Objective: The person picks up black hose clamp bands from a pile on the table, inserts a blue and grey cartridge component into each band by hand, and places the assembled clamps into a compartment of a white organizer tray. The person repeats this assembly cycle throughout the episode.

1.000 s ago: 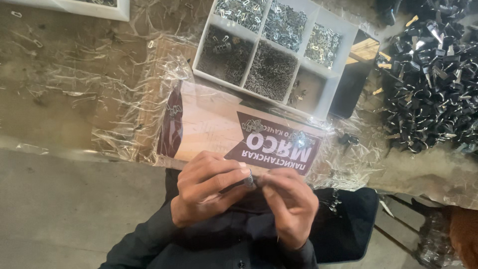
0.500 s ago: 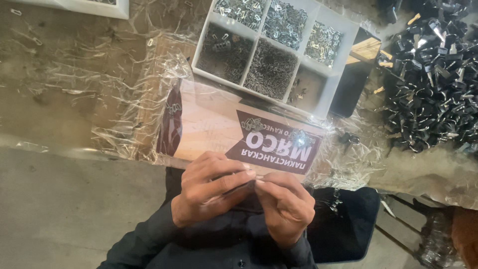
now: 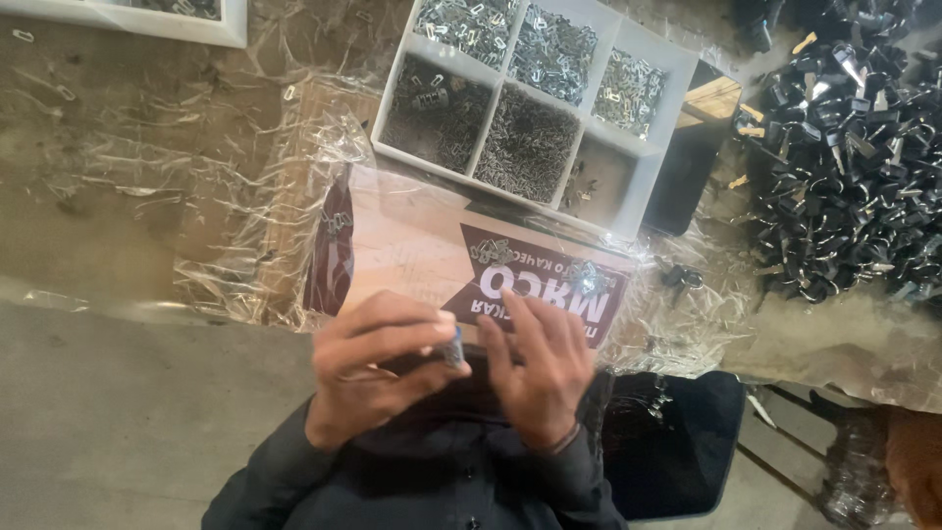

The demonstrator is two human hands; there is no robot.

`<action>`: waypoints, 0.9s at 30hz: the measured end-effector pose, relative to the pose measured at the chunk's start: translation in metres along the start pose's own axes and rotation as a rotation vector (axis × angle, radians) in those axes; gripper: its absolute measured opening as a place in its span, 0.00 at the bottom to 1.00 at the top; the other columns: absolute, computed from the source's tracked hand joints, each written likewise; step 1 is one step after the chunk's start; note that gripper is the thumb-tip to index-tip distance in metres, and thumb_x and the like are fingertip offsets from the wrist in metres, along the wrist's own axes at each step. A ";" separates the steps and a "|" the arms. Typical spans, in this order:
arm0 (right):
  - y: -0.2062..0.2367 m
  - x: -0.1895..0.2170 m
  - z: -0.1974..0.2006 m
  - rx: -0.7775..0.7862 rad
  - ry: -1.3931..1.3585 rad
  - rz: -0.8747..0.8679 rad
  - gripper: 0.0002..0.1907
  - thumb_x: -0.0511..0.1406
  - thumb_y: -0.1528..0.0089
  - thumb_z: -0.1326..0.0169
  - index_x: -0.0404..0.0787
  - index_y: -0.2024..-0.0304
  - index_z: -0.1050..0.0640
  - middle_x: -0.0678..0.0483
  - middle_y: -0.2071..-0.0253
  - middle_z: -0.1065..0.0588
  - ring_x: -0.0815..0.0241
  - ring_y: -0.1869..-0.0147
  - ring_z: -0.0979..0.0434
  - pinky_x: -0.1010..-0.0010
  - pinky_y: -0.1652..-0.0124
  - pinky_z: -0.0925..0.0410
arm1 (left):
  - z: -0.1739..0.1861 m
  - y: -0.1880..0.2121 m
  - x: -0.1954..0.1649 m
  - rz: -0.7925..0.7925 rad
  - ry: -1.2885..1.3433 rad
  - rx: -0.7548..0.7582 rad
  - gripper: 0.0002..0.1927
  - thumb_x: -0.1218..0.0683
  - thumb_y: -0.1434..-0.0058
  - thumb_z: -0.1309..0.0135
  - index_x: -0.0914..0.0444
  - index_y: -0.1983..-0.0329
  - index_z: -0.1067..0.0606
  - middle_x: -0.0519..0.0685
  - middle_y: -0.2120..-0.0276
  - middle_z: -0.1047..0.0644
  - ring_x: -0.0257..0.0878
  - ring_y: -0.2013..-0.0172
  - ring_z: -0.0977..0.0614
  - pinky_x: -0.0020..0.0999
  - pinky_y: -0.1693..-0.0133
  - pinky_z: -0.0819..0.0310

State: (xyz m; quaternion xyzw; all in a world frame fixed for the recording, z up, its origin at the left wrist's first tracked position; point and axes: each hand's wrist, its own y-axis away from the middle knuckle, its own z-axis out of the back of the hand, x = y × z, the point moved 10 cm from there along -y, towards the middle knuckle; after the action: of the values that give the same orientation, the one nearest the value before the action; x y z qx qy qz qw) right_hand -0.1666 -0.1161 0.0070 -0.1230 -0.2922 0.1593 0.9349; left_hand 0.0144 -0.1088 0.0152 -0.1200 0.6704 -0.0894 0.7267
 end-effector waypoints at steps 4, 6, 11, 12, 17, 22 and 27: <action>-0.013 0.009 -0.013 0.109 0.134 -0.018 0.29 0.46 0.40 0.35 0.35 0.43 0.21 0.49 0.57 0.26 0.52 0.56 0.27 0.62 0.60 0.32 | 0.010 -0.001 0.000 -0.026 -0.069 -0.037 0.22 0.61 0.51 0.26 0.62 0.53 0.20 0.50 0.56 0.19 0.39 0.59 0.15 0.29 0.61 0.17; -0.015 0.010 -0.013 0.117 0.111 -0.001 0.29 0.46 0.41 0.34 0.36 0.43 0.21 0.49 0.57 0.26 0.52 0.56 0.27 0.62 0.60 0.32 | 0.010 -0.001 -0.003 -0.058 -0.081 -0.032 0.22 0.61 0.51 0.26 0.62 0.53 0.19 0.50 0.56 0.19 0.40 0.58 0.15 0.30 0.60 0.17; -0.008 0.006 0.001 0.038 -0.033 0.034 0.21 0.40 0.40 0.33 0.41 0.48 0.22 0.51 0.51 0.25 0.51 0.49 0.24 0.62 0.51 0.29 | 0.007 -0.003 -0.006 -0.087 -0.075 -0.015 0.22 0.60 0.51 0.26 0.61 0.53 0.20 0.50 0.56 0.19 0.41 0.56 0.15 0.32 0.57 0.17; -0.005 0.004 0.002 0.042 -0.036 0.031 0.22 0.39 0.41 0.33 0.41 0.47 0.22 0.51 0.51 0.25 0.50 0.49 0.24 0.61 0.50 0.30 | 0.007 -0.003 -0.005 -0.081 -0.071 -0.012 0.22 0.61 0.51 0.26 0.61 0.53 0.20 0.50 0.56 0.19 0.41 0.56 0.15 0.33 0.57 0.17; 0.003 0.005 -0.006 0.120 0.014 0.084 0.29 0.40 0.46 0.30 0.38 0.44 0.22 0.47 0.50 0.27 0.47 0.49 0.27 0.59 0.51 0.31 | 0.005 -0.001 -0.005 -0.086 -0.067 -0.011 0.22 0.61 0.50 0.26 0.61 0.52 0.20 0.49 0.55 0.19 0.41 0.55 0.15 0.33 0.56 0.17; 0.014 0.007 -0.007 0.121 0.043 0.197 0.27 0.38 0.46 0.29 0.40 0.46 0.20 0.50 0.50 0.28 0.49 0.48 0.26 0.60 0.51 0.30 | 0.001 0.000 -0.009 -0.108 -0.080 0.001 0.22 0.61 0.51 0.26 0.61 0.53 0.20 0.48 0.56 0.19 0.41 0.56 0.15 0.32 0.57 0.18; 0.028 0.004 0.004 0.041 -0.027 0.391 0.17 0.30 0.44 0.32 0.38 0.52 0.18 0.52 0.53 0.25 0.53 0.52 0.23 0.65 0.55 0.27 | -0.004 0.003 -0.010 -0.090 -0.060 0.025 0.21 0.61 0.50 0.26 0.61 0.53 0.20 0.48 0.56 0.18 0.40 0.56 0.15 0.32 0.58 0.18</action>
State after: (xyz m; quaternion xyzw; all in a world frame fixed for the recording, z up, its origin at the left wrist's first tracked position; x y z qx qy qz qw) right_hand -0.1719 -0.0886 0.0035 -0.1559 -0.2721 0.3456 0.8844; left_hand 0.0098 -0.1037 0.0233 -0.1438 0.6410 -0.1267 0.7433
